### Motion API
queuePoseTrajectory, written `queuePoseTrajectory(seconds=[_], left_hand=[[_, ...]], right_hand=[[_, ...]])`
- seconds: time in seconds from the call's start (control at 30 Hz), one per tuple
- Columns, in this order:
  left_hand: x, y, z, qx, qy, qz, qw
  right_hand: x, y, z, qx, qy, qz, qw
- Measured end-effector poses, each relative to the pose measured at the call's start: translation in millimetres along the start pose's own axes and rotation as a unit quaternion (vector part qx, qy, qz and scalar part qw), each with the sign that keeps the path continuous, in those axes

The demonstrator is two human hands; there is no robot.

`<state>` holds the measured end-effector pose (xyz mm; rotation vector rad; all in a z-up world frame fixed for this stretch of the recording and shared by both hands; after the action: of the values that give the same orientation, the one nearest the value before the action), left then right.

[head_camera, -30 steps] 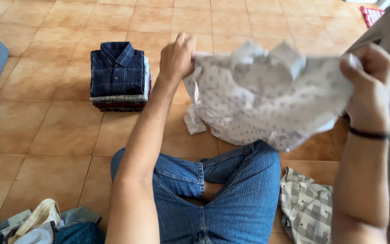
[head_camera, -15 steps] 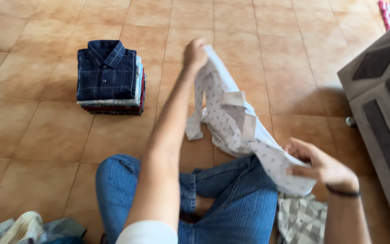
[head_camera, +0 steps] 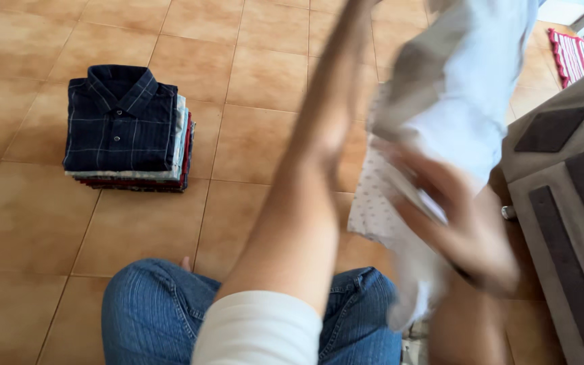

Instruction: The person folds a dark blue checkered long-sleeved shirt by hand on a tiled floor, smoothing and aligning it before folding it into a compact rectangle and placing it on a stack. The person then unfolds a white patterned shirt and begins folding it in the same manner.

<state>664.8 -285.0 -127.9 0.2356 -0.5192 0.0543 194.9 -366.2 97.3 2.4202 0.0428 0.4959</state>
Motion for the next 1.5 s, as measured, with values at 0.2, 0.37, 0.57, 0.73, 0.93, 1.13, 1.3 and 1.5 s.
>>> queuePoseTrajectory(seconds=[0.2,0.37,0.57,0.73,0.93,1.13,1.3,1.5], left_hand=[[-178,162,-175,0.034,0.243,0.096,0.965],[-314,226,-189,-0.027,0.320,0.120,0.939],[-343,177,-70,0.031,0.187,0.050,0.981],[-394,121,-4,0.233,0.070,-0.142,0.960],[-442,73,4,0.277,0.157,-0.135,0.938],[-414,29,-55,0.239,0.178,-0.091,0.950],[-344,83,-137,0.044,0.264,0.073,0.961],[-301,233,-186,-0.187,0.304,0.149,0.922]], right_hand=[[236,-223,92,0.175,0.055,-0.035,0.982],[164,-304,184,0.190,0.110,-0.089,0.971],[-8,-212,317,0.104,-0.186,0.019,0.977],[-88,-113,390,-0.078,-0.294,0.219,0.927],[-112,-115,425,-0.313,-0.244,0.078,0.915],[-86,-151,436,-0.254,-0.269,-0.005,0.929],[-53,-184,423,-0.101,-0.239,-0.081,0.963],[-46,-162,397,-0.055,-0.170,0.191,0.965]])
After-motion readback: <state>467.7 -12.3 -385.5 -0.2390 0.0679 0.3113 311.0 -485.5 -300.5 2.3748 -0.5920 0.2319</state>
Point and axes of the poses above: each hand's wrist, its own x-axis towards the middle knuckle, its own y-axis out of the back of the hand, z = x × y, the point moved 2 cm from there along x, towards the middle knuckle, and after that the axes turned 4 degrees about x, right-handed, at the moved point
